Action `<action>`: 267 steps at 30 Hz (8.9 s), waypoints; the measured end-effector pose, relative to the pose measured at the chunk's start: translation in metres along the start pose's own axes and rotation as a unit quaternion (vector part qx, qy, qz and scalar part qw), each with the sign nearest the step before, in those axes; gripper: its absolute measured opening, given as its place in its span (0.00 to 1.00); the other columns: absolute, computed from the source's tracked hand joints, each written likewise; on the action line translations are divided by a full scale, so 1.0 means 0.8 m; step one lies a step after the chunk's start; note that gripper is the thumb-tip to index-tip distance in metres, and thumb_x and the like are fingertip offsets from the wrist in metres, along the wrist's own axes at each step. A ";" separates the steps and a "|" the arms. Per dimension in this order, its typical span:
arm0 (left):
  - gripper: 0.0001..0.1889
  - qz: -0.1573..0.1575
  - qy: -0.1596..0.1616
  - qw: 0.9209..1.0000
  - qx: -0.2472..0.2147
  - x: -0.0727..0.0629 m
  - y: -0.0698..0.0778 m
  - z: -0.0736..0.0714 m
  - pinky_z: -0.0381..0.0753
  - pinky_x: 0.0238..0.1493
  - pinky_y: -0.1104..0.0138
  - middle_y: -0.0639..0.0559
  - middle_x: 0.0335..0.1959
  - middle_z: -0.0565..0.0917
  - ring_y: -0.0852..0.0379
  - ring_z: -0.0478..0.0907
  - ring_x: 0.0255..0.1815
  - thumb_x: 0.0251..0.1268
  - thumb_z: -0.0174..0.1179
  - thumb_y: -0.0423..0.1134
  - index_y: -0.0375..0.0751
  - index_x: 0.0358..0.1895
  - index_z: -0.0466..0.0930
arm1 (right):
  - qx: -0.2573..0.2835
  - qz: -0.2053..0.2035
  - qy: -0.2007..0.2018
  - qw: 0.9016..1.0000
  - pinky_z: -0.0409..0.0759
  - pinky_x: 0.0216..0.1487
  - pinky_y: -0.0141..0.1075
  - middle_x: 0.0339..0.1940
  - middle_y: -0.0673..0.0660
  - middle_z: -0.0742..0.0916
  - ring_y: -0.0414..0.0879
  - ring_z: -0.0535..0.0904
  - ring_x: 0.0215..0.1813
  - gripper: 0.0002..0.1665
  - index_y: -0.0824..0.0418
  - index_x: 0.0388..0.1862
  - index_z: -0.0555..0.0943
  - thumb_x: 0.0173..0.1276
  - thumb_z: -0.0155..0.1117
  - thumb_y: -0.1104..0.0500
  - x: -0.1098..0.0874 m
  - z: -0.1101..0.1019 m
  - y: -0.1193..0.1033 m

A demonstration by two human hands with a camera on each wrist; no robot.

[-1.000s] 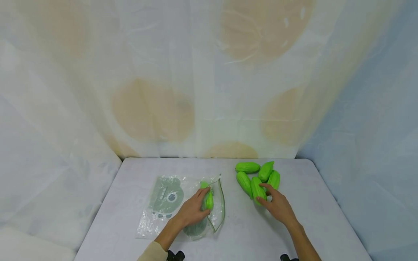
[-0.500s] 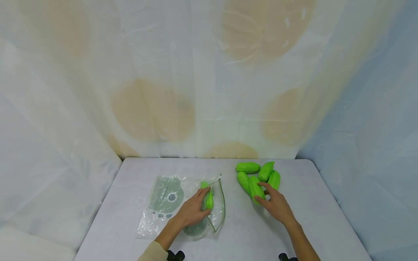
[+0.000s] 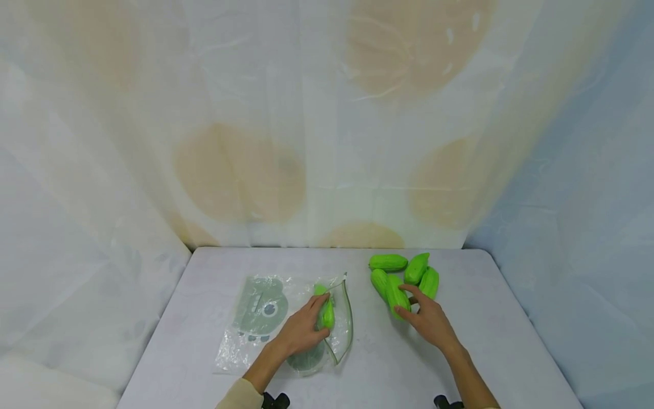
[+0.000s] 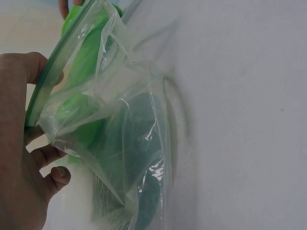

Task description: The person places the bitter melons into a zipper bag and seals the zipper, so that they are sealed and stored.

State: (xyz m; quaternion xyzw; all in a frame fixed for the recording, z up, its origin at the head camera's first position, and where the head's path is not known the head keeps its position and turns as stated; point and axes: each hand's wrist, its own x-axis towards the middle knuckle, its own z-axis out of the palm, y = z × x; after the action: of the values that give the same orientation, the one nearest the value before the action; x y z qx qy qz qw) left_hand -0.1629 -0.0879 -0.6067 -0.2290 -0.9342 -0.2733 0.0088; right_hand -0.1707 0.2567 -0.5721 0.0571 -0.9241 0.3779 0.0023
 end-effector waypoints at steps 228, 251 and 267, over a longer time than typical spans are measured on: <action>0.42 0.012 0.014 1.000 0.004 -0.003 0.011 -0.001 0.79 0.57 0.54 0.55 0.73 0.68 0.52 0.72 0.68 0.60 0.60 0.49 0.50 0.79 0.56 | -0.010 -0.159 -0.119 0.980 0.74 0.32 0.32 0.46 0.52 0.83 0.37 0.72 0.32 0.24 0.56 0.67 0.77 0.73 0.62 0.58 0.008 0.097 -0.086; 0.42 0.029 0.020 0.999 -0.003 0.004 0.019 -0.019 0.78 0.57 0.55 0.53 0.72 0.69 0.51 0.74 0.66 0.59 0.61 0.47 0.47 0.79 0.57 | 0.003 -0.160 -0.122 0.980 0.76 0.39 0.33 0.48 0.48 0.83 0.38 0.76 0.40 0.20 0.56 0.64 0.79 0.76 0.59 0.55 0.012 0.094 -0.088; 0.42 0.026 0.018 0.999 -0.010 0.004 0.026 -0.023 0.78 0.59 0.53 0.52 0.72 0.69 0.49 0.74 0.67 0.59 0.61 0.46 0.45 0.79 0.57 | 0.007 -0.151 -0.132 0.980 0.78 0.42 0.35 0.54 0.51 0.84 0.44 0.80 0.48 0.21 0.54 0.65 0.79 0.76 0.59 0.54 0.011 0.094 -0.090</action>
State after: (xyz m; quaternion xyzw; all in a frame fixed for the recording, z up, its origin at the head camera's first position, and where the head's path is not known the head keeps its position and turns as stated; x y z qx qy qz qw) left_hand -0.1586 -0.0807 -0.5803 -0.2486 -0.9247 -0.2867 0.0308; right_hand -0.1691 0.1521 -0.5752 0.2455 -0.8942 0.3690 -0.0626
